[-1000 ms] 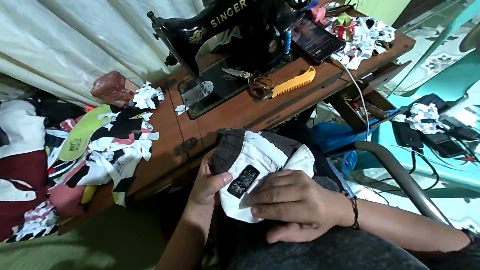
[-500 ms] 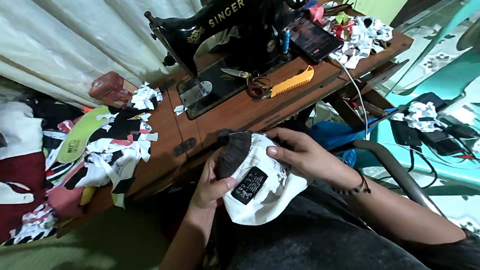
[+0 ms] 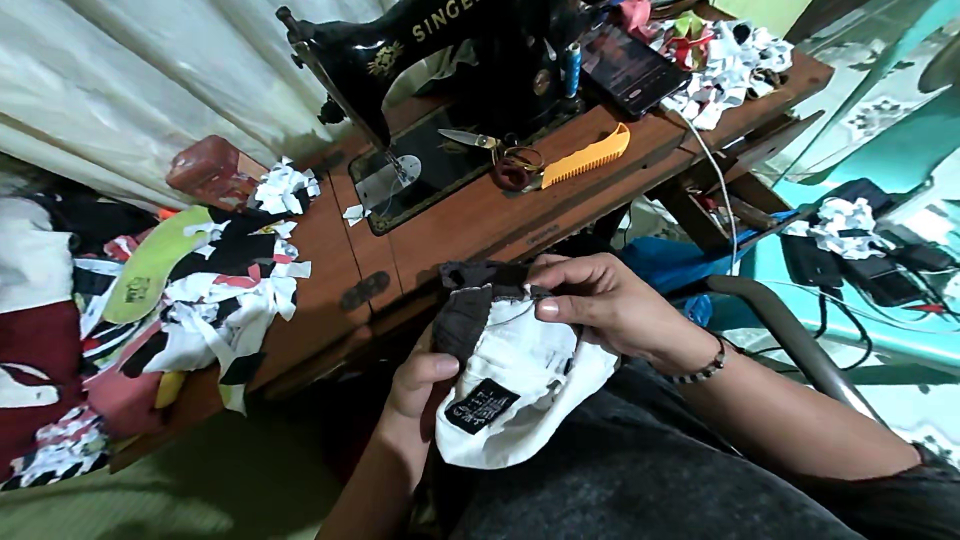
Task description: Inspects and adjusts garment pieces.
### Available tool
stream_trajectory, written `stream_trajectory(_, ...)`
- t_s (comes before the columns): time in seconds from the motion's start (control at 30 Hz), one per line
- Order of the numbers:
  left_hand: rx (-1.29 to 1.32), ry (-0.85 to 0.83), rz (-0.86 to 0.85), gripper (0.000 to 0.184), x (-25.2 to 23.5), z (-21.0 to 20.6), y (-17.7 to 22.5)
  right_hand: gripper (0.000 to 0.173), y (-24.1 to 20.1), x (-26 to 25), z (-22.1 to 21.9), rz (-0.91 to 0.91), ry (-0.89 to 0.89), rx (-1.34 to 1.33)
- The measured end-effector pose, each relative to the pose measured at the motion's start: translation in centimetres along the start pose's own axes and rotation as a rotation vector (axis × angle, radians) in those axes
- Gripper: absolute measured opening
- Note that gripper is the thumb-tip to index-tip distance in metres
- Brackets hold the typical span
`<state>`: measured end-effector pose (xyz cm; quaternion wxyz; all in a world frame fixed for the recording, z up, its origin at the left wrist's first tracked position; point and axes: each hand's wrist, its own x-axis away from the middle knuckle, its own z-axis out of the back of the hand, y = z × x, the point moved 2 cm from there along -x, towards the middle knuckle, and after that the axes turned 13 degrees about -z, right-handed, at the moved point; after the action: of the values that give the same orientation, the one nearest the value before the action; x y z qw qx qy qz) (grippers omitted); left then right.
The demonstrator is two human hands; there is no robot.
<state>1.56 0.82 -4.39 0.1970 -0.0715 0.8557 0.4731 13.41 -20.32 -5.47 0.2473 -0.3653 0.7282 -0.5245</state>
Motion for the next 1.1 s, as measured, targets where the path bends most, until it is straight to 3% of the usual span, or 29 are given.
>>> stream_trajectory(0.1, -0.186, 0.16, 0.083, 0.022, 0.3, -2.6, 0.9, 0.014, -0.9, 0.2, -0.6, 0.115, 0.105, 0.216)
stream_trajectory(0.23, -0.04, -0.034, 0.204, 0.037, 0.1, -1.9, 0.2, 0.014, -1.6, 0.3, -0.9, 0.207, 0.154, 0.374)
stream_trajectory(0.47, -0.297, -0.082, 0.009, 0.037, -0.7, -2.6, 1.6, 0.016, -2.1, 0.1, -0.3, 0.232, 0.059, 0.43)
stream_trajectory(0.57, -0.239, -0.059, -0.031, 0.036, -0.4, -2.8, 1.4, 0.017, -2.2, -0.2, 0.1, 0.283, 0.027, 0.459)
stream_trajectory(0.7, 0.041, -0.092, 0.153, 0.032, -0.2, -3.9, 1.1, 0.015, -2.3, -0.8, 0.5, 0.311, -0.017, 0.45)
stream_trajectory(0.8, 0.048, -0.136, 0.18, 0.03, -0.6, -4.3, 0.4, 0.016, -2.1, -1.1, 0.7, 0.331, -0.029, 0.459)
stream_trajectory(0.93, 0.022, -0.14, 0.058, 0.033, -0.6, -2.9, -1.4, 0.023, -2.8, -0.5, 1.0, 0.366, 0.154, 0.587)
stream_trajectory(1.1, 0.0, 0.055, 0.033, 0.026, -1.4, -2.7, -1.7, 0.045, -5.2, 2.5, 1.4, 0.401, 0.336, 0.572)
